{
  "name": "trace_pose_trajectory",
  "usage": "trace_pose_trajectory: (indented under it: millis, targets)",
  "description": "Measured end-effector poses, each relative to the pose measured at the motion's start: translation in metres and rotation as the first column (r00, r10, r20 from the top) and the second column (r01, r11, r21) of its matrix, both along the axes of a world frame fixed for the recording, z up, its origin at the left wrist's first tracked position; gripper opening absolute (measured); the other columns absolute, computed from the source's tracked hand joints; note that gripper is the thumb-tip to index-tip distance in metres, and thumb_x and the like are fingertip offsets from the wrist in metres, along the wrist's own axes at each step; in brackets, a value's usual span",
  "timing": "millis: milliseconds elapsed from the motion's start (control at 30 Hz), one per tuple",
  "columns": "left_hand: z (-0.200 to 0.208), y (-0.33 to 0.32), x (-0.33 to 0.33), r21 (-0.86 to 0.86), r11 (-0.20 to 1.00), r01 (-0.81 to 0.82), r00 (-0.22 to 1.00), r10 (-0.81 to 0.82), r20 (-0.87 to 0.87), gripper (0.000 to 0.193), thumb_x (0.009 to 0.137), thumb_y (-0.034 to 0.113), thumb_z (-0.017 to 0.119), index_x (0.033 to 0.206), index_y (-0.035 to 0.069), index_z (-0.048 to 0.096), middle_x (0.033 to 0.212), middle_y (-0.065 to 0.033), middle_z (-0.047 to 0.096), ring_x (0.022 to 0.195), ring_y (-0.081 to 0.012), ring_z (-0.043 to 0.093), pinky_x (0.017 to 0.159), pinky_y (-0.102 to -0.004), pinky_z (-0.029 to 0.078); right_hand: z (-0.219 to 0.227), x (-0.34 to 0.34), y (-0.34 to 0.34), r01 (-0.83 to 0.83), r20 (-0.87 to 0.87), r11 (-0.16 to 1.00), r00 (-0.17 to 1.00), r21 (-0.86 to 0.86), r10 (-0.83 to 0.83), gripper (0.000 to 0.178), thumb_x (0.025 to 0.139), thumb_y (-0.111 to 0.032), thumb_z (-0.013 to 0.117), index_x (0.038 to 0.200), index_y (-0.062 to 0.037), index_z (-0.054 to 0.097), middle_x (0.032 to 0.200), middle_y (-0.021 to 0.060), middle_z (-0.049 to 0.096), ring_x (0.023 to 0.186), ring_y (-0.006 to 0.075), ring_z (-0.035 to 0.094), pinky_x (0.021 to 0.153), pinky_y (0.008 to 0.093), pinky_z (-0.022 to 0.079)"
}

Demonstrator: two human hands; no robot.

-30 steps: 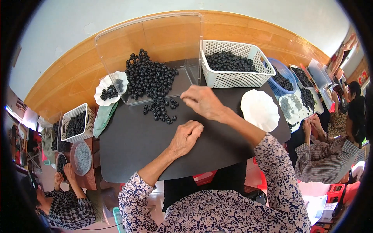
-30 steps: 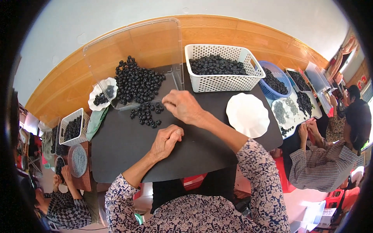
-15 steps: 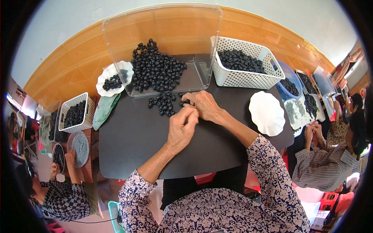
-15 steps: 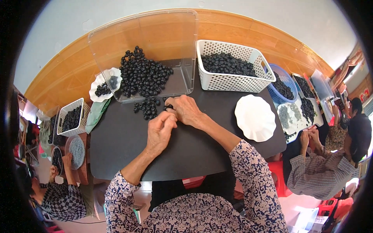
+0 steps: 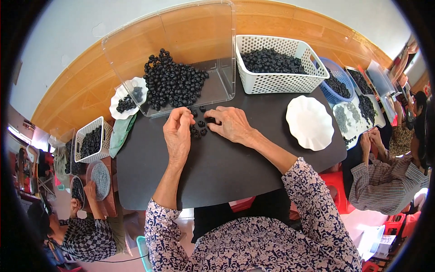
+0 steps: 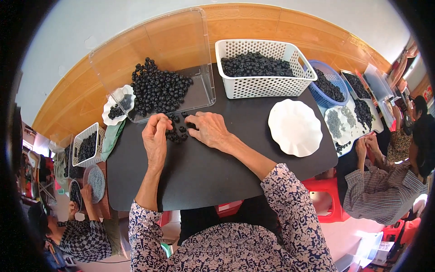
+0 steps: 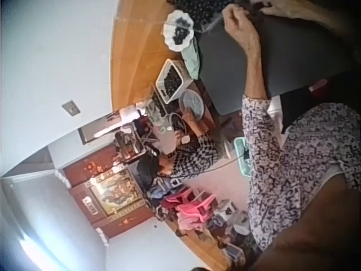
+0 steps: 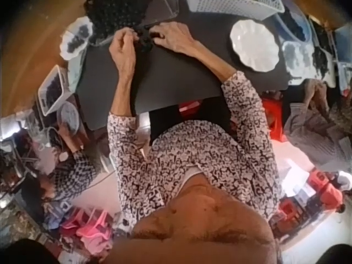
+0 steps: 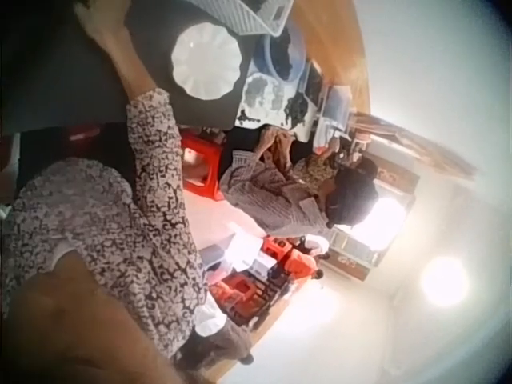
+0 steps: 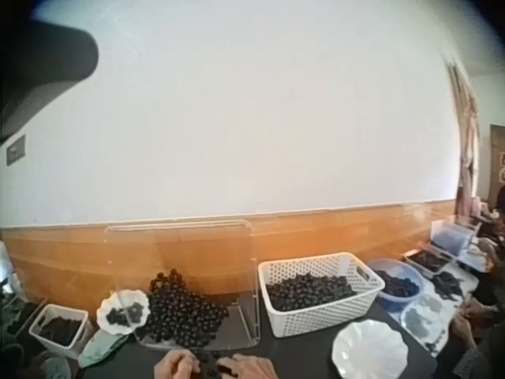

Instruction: The person sorts small rubber or plastic parts by hand, taking them from a large pile and placing them into a plastic container.

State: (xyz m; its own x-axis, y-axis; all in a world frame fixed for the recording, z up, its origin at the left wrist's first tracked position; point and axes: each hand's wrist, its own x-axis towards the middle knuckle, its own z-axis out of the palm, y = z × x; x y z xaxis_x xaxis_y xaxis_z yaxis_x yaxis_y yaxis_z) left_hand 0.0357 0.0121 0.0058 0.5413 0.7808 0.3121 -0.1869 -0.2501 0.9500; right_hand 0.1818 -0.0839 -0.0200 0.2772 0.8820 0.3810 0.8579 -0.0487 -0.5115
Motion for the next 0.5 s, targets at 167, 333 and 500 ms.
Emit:
trace_pose_trajectory:
  millis: [167,333,500]
  targets:
    - [-0.001,0.001,0.001,-0.002,1.000,0.020,0.994,-0.020,-0.109,0.013,0.094,0.011,0.053,0.091,0.002,0.060,0.079,0.0017,0.056,0.069,-0.0039,0.050,0.059,-0.0186,0.039,0.001,-0.006,0.000,0.038,0.055,0.999,0.998,-0.027,-0.037,0.024,0.079,-0.022,0.069,0.100,-0.0118,0.068,0.081,0.0094,0.063,0.070,0.0270,0.063,0.063,0.0399,0.050]
    - [-0.005,0.003,0.003,0.044,0.999,-0.001,0.999,0.003,-0.047,0.011,0.094,0.011,0.053,0.091,0.003,0.060,0.074,0.0031,0.055,0.067,-0.0032,0.049,0.057,-0.0190,0.038,0.011,-0.019,0.008,0.004,0.067,1.000,0.998,-0.026,-0.003,0.021,0.075,-0.023,0.071,0.089,-0.0071,0.069,0.081,0.0123,0.062,0.073,0.0307,0.064,0.063,0.0426,0.051]
    - [-0.007,0.004,0.003,0.088,0.996,0.004,0.993,0.007,-0.119,0.010,0.094,0.010,0.054,0.091,0.003,0.060,0.070,0.0036,0.054,0.062,-0.0032,0.046,0.053,-0.0207,0.037,0.004,-0.016,0.015,0.016,0.167,1.000,0.986,-0.019,-0.012,0.021,0.075,-0.022,0.072,0.088,-0.0064,0.068,0.079,0.0106,0.061,0.070,0.0292,0.064,0.061,0.0414,0.050]
